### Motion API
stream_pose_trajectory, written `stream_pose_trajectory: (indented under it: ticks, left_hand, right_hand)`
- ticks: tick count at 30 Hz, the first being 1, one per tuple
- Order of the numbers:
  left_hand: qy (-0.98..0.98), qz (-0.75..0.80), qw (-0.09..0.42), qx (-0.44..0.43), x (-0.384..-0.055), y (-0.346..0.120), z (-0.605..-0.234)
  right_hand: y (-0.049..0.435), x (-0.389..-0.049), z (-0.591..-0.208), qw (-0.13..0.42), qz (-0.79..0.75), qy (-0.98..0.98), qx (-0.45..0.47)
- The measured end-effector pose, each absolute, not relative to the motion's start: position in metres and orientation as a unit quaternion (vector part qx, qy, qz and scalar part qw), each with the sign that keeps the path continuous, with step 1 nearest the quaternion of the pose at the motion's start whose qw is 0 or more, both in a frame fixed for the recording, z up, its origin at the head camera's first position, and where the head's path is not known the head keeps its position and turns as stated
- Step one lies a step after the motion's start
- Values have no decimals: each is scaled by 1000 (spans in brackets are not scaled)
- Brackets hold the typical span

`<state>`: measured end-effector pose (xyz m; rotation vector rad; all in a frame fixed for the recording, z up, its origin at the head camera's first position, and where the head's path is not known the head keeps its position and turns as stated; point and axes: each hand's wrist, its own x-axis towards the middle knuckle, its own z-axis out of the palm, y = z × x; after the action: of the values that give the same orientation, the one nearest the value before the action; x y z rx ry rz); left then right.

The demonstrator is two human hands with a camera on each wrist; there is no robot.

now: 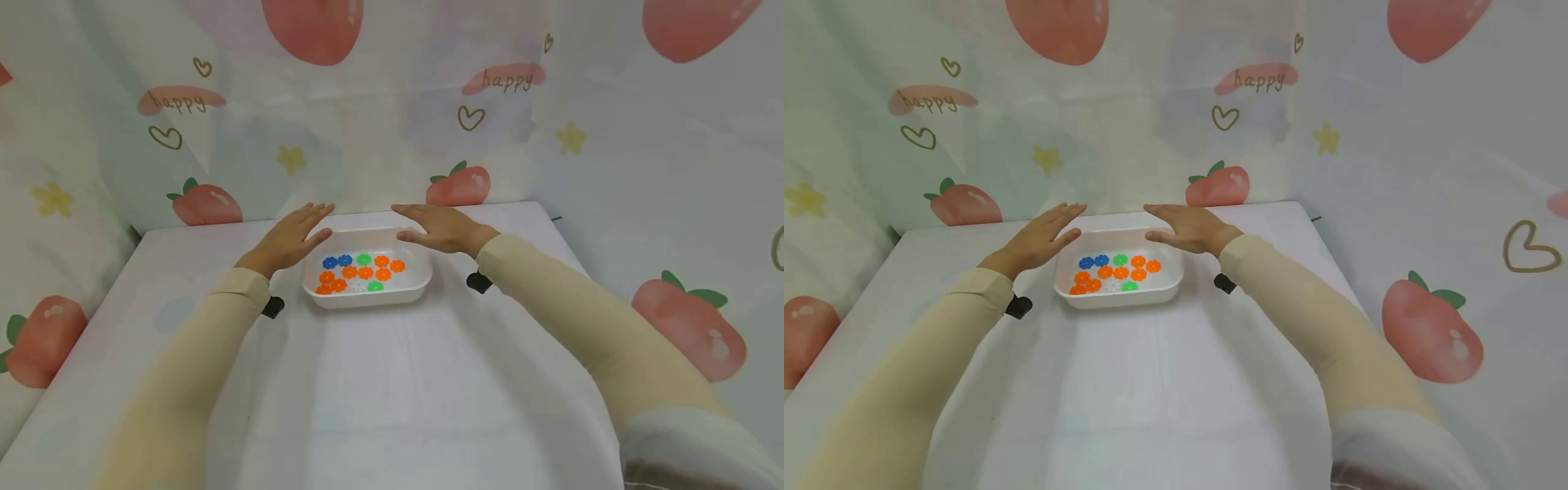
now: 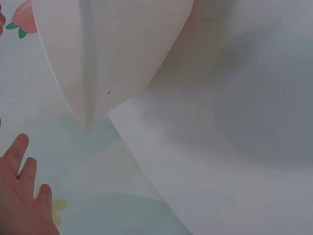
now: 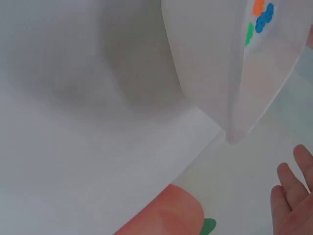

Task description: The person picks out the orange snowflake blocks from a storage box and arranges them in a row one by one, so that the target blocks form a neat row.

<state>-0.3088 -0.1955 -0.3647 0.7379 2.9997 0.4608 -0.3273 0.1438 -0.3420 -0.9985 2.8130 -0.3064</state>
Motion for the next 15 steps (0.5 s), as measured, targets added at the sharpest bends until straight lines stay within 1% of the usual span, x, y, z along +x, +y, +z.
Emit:
stream_pose_trajectory:
  ticks: [8,15]
  left_hand:
    - [963,186,43,191,-296,-202,-368]
    - [961,213,57,169,-288,-210,-376]
  right_hand:
    - [141,-317,-347,83,-108,936,-324]
    - [144,-312,-356,90,-119,938,-313]
